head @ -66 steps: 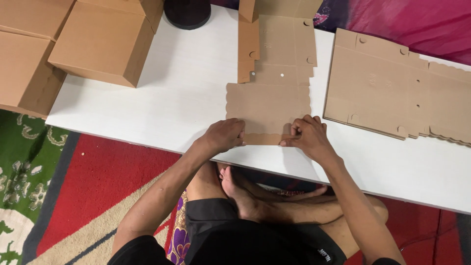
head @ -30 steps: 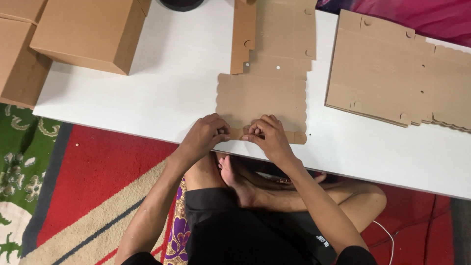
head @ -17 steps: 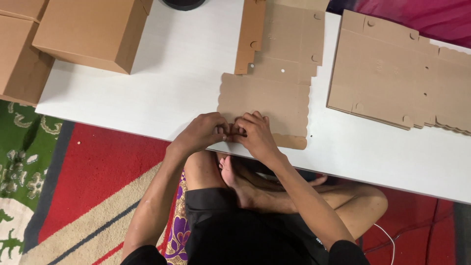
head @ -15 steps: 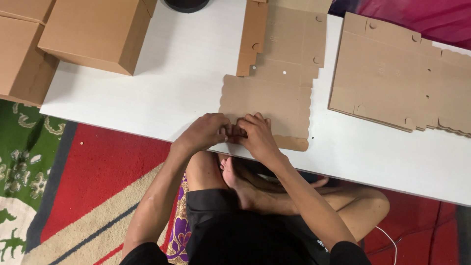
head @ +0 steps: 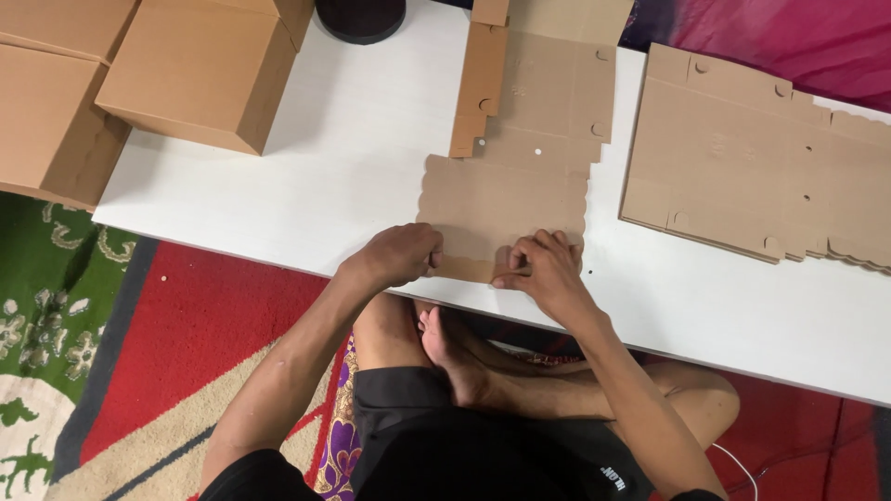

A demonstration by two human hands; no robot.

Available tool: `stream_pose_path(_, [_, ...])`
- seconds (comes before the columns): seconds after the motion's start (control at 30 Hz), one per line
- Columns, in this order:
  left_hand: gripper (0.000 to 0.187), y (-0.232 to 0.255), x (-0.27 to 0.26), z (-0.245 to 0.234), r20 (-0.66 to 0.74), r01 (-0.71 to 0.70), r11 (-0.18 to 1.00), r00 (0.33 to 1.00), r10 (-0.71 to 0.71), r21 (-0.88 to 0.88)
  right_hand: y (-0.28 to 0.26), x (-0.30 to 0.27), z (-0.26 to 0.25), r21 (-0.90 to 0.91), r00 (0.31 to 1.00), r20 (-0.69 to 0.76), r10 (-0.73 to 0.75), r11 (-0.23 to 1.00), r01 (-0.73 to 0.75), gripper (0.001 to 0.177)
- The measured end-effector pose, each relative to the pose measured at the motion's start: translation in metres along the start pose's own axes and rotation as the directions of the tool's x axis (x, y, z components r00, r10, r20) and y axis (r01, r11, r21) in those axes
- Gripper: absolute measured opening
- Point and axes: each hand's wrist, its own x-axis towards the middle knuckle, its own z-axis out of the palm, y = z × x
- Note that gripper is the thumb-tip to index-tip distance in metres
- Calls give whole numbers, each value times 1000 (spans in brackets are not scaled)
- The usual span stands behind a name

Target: Folding and assembling a cardboard box from a flat template while sitting on the floor.

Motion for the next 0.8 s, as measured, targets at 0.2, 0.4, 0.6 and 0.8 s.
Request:
stream_pose_path(0.2, [7,4,-8,-2,5,5,999,1000,-4,-54,43,-18,-9,7,997,-54,62,998,-62,36])
stream_pose_path(0.4, [7,2,-15,-6,-17,-43,989,999,41,-138,65,-30,-17,17,987,-61,151,988,-151,34])
stream_pose_path(0.6, [8,-6,-13,-1,-26,-92,982,996,89,-162,47,-35,-21,-80,991,-91,96,991,-103,26])
stream_pose_path(0.8, [8,-10,-10,-1,-7,-89,987,996,89,-134,-26,-12,23,148,939,-131,-318,930,336,23])
